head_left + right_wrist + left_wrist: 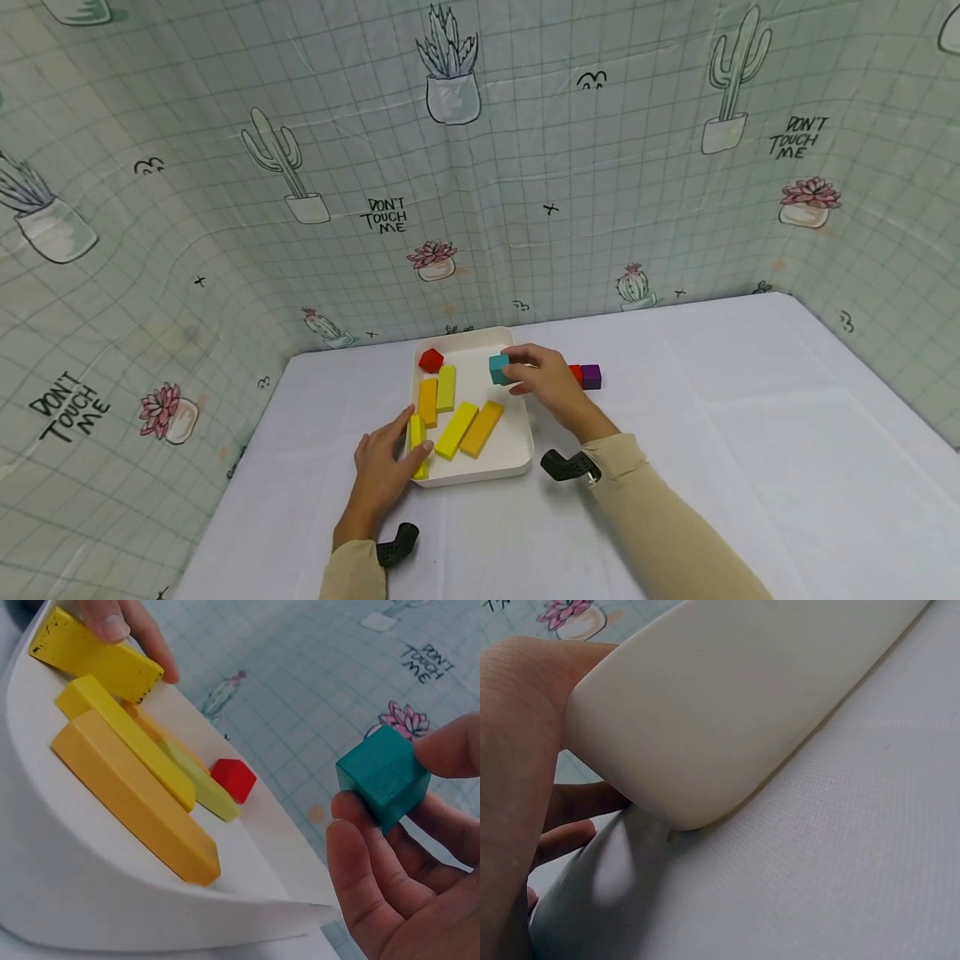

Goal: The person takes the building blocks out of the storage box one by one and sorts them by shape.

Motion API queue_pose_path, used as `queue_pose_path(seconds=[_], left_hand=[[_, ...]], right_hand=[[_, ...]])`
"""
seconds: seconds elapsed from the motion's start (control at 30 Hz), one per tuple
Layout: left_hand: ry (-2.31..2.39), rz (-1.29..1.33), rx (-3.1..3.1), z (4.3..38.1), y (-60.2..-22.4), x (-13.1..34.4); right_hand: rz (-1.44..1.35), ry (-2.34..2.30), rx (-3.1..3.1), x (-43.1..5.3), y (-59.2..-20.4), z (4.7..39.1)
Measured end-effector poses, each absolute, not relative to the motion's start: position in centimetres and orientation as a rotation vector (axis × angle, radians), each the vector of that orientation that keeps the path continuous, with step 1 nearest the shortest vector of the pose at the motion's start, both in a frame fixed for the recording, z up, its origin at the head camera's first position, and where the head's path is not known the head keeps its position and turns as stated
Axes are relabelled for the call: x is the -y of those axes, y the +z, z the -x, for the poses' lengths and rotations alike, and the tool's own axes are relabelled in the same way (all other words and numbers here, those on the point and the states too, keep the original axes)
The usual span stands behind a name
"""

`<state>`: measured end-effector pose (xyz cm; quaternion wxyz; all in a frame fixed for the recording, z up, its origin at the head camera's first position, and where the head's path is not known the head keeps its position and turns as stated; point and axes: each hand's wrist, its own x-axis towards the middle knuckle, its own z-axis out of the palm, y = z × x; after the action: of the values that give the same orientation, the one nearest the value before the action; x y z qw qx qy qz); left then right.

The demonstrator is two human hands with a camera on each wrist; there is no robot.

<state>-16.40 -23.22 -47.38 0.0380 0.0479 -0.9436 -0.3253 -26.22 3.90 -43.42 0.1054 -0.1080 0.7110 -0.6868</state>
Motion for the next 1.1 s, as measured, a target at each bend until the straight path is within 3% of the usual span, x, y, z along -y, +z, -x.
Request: queue_pose_path(seconds=[1.1], left_hand=[[-0.993, -0.124, 2.894, 16.3, -47.4, 23.3]], right_hand=[[0.274, -2.043, -2.197, -10.7, -44.0, 25.8]])
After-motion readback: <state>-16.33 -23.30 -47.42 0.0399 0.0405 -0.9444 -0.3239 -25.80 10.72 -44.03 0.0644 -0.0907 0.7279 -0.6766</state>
